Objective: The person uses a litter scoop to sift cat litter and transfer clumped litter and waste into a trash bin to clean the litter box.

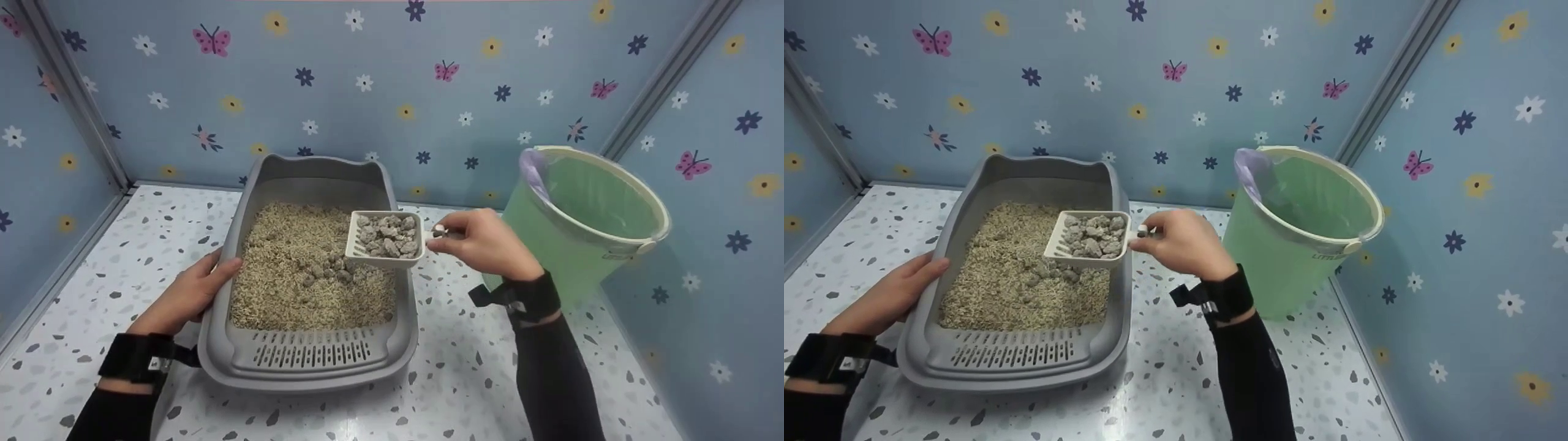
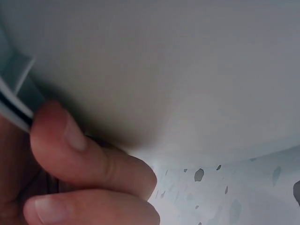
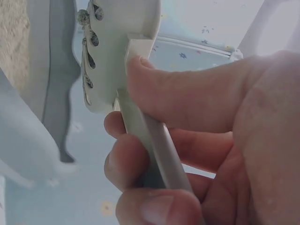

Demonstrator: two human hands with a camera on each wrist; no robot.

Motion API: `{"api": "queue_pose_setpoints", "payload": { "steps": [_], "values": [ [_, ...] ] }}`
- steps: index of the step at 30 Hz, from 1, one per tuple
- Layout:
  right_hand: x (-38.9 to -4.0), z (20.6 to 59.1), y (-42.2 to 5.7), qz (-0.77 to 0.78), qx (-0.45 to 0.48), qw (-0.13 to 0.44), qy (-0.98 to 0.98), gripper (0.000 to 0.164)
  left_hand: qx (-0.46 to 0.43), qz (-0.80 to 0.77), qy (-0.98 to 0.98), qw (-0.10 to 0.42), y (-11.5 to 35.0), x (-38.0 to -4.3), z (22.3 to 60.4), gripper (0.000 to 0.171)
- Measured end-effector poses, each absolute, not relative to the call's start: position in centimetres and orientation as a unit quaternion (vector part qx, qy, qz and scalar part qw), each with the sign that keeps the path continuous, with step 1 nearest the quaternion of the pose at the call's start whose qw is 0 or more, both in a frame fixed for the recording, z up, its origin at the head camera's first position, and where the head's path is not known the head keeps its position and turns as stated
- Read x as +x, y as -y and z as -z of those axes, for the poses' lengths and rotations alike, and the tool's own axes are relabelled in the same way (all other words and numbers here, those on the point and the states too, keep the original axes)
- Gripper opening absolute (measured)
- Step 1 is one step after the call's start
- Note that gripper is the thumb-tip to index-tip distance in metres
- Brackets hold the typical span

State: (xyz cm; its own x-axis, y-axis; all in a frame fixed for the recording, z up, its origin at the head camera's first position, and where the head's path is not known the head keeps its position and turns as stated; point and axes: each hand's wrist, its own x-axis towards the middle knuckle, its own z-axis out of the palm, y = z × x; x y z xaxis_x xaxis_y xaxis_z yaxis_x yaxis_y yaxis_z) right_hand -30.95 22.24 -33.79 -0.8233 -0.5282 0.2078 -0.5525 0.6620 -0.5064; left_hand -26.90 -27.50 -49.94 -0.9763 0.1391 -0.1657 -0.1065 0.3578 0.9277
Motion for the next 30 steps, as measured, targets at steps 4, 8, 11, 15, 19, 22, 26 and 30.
{"api": "queue_pose_setpoints", "payload": {
  "steps": [4,8,11,15,19,22,26,30],
  "values": [
    [-31.2,31.7,-23.6,-0.277,0.28,0.033,0.919,0.042,0.012,-0.567,-0.817,0.108,27.5,-26.9,49.9,0.089],
    [-31.2,30.1,-24.7,-0.275,0.274,0.031,0.921,0.041,0.012,-0.567,-0.817,0.106,27.4,-26.9,49.8,0.089],
    [-31.2,29.2,-25.6,-0.274,0.269,0.03,0.923,0.04,0.011,-0.565,-0.819,0.105,27.4,-27.0,49.7,0.091],
    [-31.1,28.1,-26.7,-0.265,0.253,0.038,0.93,0.04,0.008,-0.559,-0.823,0.104,27.3,-27.1,49.7,0.093],
    [-31.1,27.1,-27.9,-0.255,0.235,0.051,0.937,0.038,0.009,-0.558,-0.824,0.103,27.4,-27.2,49.9,0.093],
    [-31.0,26.3,-29.1,-0.258,0.211,0.067,0.94,0.042,0.01,-0.561,-0.822,0.103,27.5,-27.2,50.1,0.093],
    [-30.7,25.2,-31.1,-0.267,0.16,0.088,0.946,0.042,0.009,-0.563,-0.82,0.108,27.6,-27.3,50.3,0.091],
    [-30.8,24.4,-33.6,-0.265,0.108,0.105,0.952,0.038,0.01,-0.567,-0.816,0.112,27.6,-27.3,50.4,0.088]
  ]
}}
